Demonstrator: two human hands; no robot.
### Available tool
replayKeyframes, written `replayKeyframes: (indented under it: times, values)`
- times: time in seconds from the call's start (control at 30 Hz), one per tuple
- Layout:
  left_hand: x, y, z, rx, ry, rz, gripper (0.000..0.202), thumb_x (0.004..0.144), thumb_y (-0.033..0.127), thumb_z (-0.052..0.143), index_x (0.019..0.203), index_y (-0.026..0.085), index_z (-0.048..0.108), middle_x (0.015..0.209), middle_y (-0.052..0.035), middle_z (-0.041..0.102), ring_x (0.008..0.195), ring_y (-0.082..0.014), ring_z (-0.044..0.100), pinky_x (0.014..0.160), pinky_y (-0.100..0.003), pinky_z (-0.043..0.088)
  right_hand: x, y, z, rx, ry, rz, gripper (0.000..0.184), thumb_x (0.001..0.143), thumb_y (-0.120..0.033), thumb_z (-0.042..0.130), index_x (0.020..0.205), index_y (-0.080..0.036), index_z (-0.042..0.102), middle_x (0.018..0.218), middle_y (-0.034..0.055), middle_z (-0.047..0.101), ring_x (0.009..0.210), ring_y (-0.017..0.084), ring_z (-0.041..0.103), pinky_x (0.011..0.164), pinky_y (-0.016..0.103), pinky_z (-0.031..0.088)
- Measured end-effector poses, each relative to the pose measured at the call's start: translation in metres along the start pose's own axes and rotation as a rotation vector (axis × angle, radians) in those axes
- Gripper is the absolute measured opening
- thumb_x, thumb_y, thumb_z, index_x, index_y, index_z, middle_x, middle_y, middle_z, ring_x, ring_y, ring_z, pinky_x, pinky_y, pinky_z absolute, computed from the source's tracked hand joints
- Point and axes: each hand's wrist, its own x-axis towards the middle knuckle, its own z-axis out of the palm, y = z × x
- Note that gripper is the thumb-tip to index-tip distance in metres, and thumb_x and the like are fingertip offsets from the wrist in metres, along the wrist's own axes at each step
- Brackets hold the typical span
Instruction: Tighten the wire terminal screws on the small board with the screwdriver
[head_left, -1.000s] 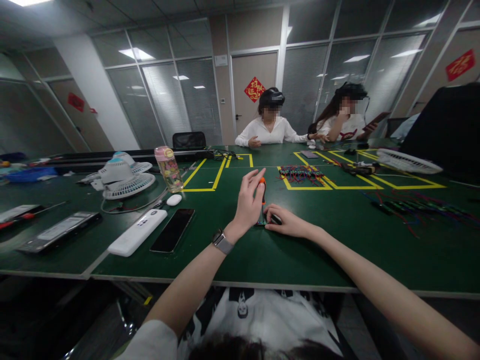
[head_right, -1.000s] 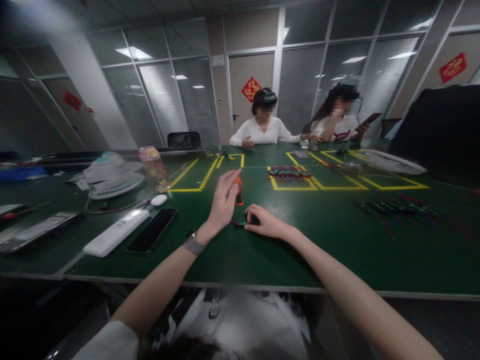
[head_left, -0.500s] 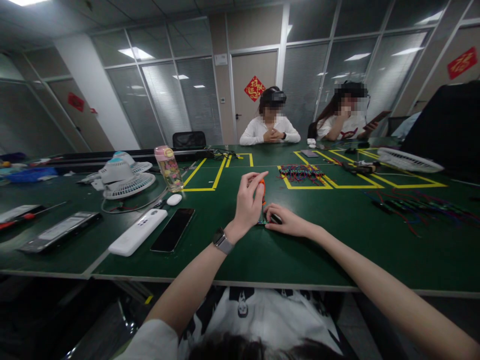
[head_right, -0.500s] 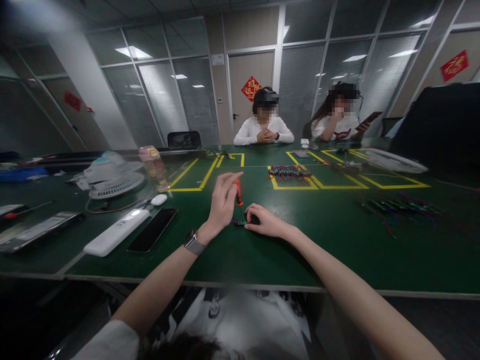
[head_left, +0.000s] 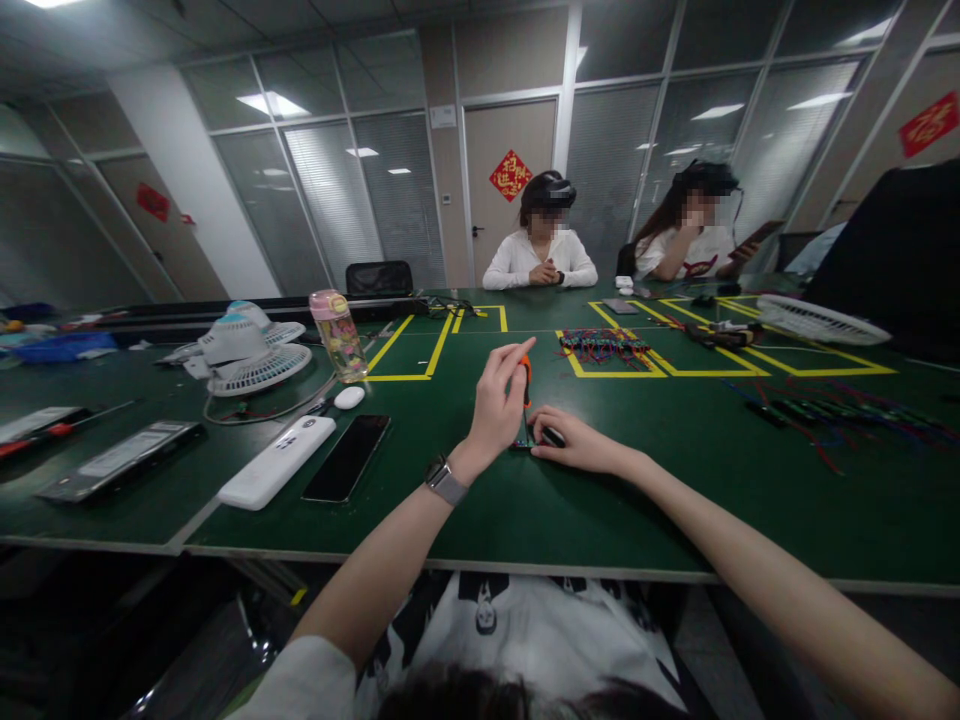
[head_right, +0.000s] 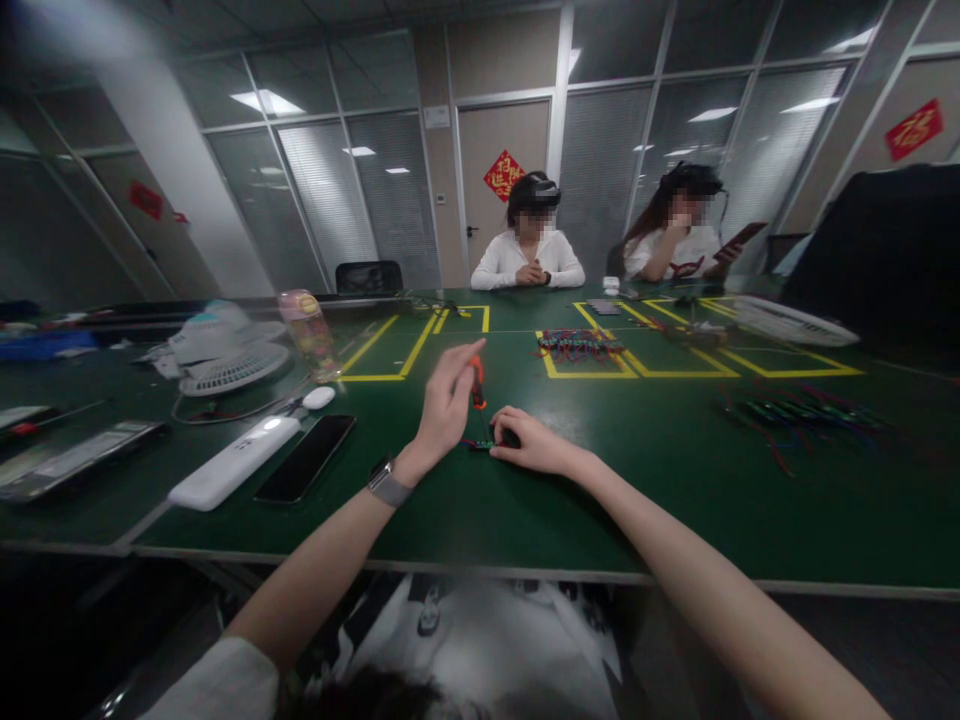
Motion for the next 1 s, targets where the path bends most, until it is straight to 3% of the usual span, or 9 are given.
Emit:
replayKeyframes:
  times: [0.1,0.27,0.5,0.6,0.73,0.9,1.0]
  values:
    - [0.0000,-0.0009,0.0007,-0.041,-0.004,0.008,0.033,0.098,0.020,0.040,0.128,0.021,0.054,0.112,-0.0059,0.062,0.103,-0.0147,0.059,0.093,-0.028,0.045,-0.0001,0.0012,0.0006,-0.001,0.006,-0.007,0.014,0.084,-0.026,0.065,0.080,-0.019,0.055,0.104,0.0081,0.057,0.096,0.022,0.056,0.087,0.037,0.046]
    - [0.0006,0.0033,-0.0004,0.089,0.072,-0.014,0.019,0.088,0.026,0.062,0.107,0.022,0.067,0.091,-0.0024,0.055,0.088,-0.0155,0.056,0.085,-0.029,0.047,-0.0007,0.0015,0.0007,-0.001,0.011,0.000,0.013,0.084,-0.026,0.066,0.081,-0.019,0.054,0.104,0.0079,0.057,0.096,0.022,0.056,0.088,0.037,0.047]
    - [-0.0001,0.0000,0.0002,-0.027,-0.040,-0.002,0.037,0.099,0.022,0.035,0.133,0.023,0.051,0.115,-0.0074,0.059,0.106,-0.0170,0.057,0.095,-0.032,0.045,-0.0003,-0.0005,-0.0003,-0.003,0.004,0.001,0.013,0.084,-0.026,0.065,0.081,-0.019,0.055,0.104,0.0078,0.058,0.095,0.022,0.056,0.085,0.036,0.047]
    - [-0.0001,0.0008,0.0008,-0.021,-0.016,-0.003,0.033,0.097,0.024,0.044,0.128,0.023,0.055,0.106,-0.0055,0.063,0.096,-0.0166,0.059,0.089,-0.031,0.047,-0.0004,0.0006,0.0006,-0.004,0.015,-0.008,0.013,0.084,-0.026,0.065,0.080,-0.019,0.055,0.101,0.0068,0.058,0.093,0.022,0.056,0.084,0.035,0.047]
    - [0.0002,0.0046,-0.0005,0.082,0.055,0.001,0.022,0.090,0.028,0.059,0.110,0.022,0.067,0.093,-0.0037,0.056,0.089,-0.0164,0.056,0.085,-0.029,0.047,-0.0006,0.0013,0.0011,-0.008,0.019,-0.004,0.014,0.084,-0.026,0.066,0.080,-0.020,0.054,0.100,0.0063,0.058,0.092,0.021,0.056,0.084,0.035,0.047]
    - [0.0004,0.0024,-0.0007,0.016,-0.011,0.006,0.033,0.098,0.022,0.039,0.125,0.021,0.058,0.112,-0.0075,0.057,0.106,-0.0172,0.056,0.095,-0.031,0.045,-0.0007,-0.0006,-0.0002,-0.004,0.010,-0.007,0.013,0.084,-0.026,0.065,0.081,-0.019,0.054,0.103,0.0076,0.057,0.094,0.022,0.056,0.085,0.036,0.047]
    - [0.0003,0.0002,0.0006,-0.021,-0.023,-0.002,0.034,0.098,0.022,0.040,0.130,0.022,0.054,0.112,-0.0069,0.062,0.104,-0.0171,0.059,0.094,-0.032,0.046,-0.0009,-0.0010,-0.0004,0.002,0.010,-0.007,0.013,0.084,-0.026,0.065,0.080,-0.020,0.054,0.103,0.0072,0.058,0.095,0.022,0.056,0.086,0.036,0.047]
